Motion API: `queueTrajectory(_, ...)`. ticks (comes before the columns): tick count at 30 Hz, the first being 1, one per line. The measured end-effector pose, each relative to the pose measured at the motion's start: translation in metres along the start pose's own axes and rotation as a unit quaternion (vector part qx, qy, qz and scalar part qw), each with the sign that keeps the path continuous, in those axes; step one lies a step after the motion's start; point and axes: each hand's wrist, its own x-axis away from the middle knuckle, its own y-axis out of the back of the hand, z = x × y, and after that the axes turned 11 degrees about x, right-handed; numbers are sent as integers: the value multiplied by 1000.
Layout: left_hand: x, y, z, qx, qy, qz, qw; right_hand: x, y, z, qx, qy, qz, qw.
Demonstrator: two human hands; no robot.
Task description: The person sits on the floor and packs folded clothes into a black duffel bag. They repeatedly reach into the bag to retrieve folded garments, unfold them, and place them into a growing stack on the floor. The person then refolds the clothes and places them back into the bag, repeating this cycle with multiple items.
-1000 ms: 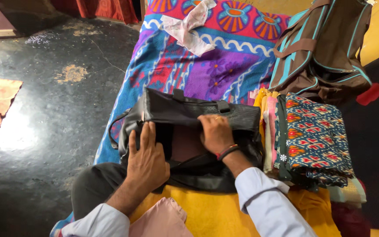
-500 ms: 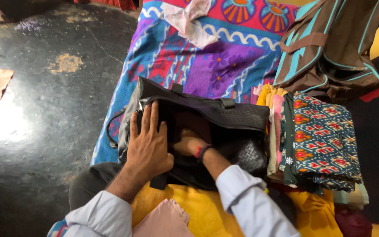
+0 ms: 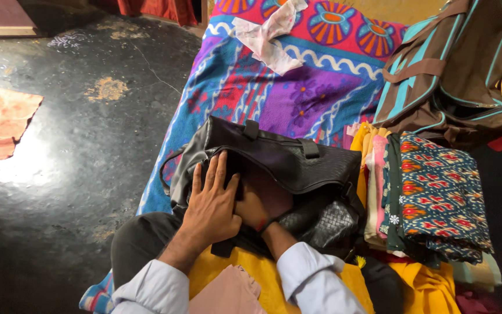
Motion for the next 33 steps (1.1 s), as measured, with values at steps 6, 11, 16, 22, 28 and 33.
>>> queueTrajectory(6,4,-15,11,28,4,-39,999,-3,16,-20,-285,-170,54,942)
queueTrajectory(11,6,-20,14,32,3,-41,999,-3,18,-9,-197,-166,124,958)
queueTrajectory(16,8,-15,8,17,4,-32,999,-14,17,-5,-132,-158,179,962)
queueTrajectory(22,3,-7,-2,-5,1,0,1000,-14,16,3,-151,-125,93,976)
queueTrajectory(28,-7,0,-4,42,-3,-32,999,-18,61,-18,-194,-45,-11,980)
queueTrajectory(33,-7,10,-8,44,22,2,999,-8,114,9,-304,-25,-70,950)
